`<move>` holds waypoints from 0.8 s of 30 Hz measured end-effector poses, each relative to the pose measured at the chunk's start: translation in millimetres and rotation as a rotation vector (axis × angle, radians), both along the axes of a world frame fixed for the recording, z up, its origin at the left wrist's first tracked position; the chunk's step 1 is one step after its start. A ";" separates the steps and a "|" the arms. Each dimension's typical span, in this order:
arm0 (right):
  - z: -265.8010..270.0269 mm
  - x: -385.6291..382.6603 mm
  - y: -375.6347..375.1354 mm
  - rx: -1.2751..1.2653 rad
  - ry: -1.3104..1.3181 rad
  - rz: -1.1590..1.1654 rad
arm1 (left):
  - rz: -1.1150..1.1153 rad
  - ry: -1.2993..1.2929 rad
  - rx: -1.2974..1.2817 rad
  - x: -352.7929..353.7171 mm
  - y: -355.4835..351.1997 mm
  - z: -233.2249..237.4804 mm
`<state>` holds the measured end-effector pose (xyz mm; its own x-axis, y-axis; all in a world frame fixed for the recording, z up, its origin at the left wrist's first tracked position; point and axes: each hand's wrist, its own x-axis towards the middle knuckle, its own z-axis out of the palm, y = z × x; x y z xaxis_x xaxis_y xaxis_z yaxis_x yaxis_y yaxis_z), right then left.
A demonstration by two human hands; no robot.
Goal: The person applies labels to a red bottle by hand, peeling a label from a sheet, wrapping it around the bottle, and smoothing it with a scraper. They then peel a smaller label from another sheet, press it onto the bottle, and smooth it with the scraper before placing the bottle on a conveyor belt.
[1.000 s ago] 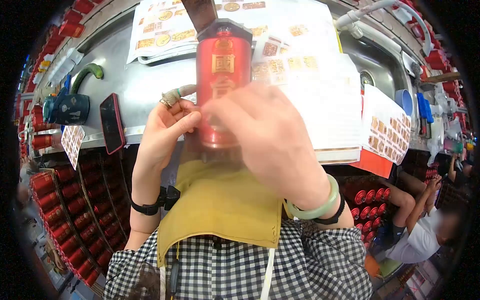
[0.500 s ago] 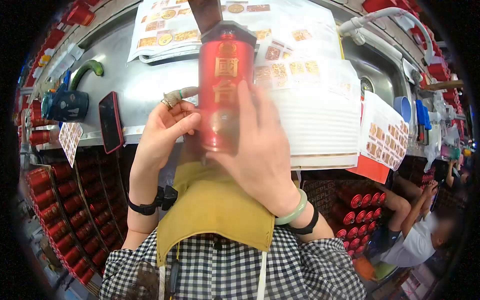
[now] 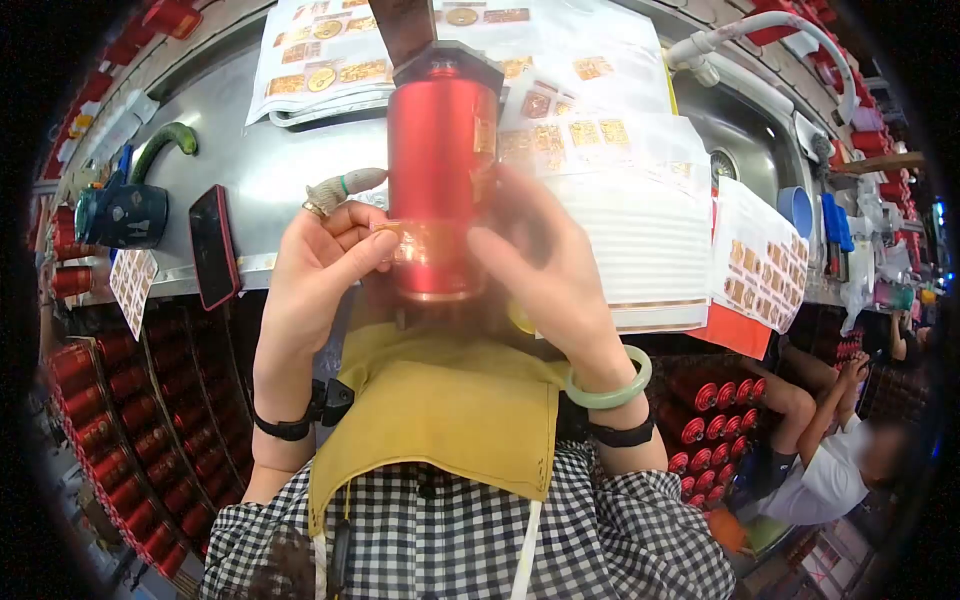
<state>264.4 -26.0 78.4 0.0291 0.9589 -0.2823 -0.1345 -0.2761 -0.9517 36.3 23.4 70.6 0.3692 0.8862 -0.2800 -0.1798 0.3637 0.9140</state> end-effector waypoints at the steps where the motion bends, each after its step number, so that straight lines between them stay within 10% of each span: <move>1: 0.7 -1.1 0.3 0.000 0.001 0.001 | -0.002 0.005 0.005 -1.1 0.2 -1.2; 24: -3.4 -2.4 1.7 0.020 -0.044 -0.020 | -0.004 0.071 0.075 5.4 -0.8 -1.2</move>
<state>262.0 -24.3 75.0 0.0602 0.9634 -0.2611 -0.0972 -0.2546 -0.9621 41.7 22.6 69.4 0.3545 0.9041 -0.2384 -0.1122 0.2943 0.9491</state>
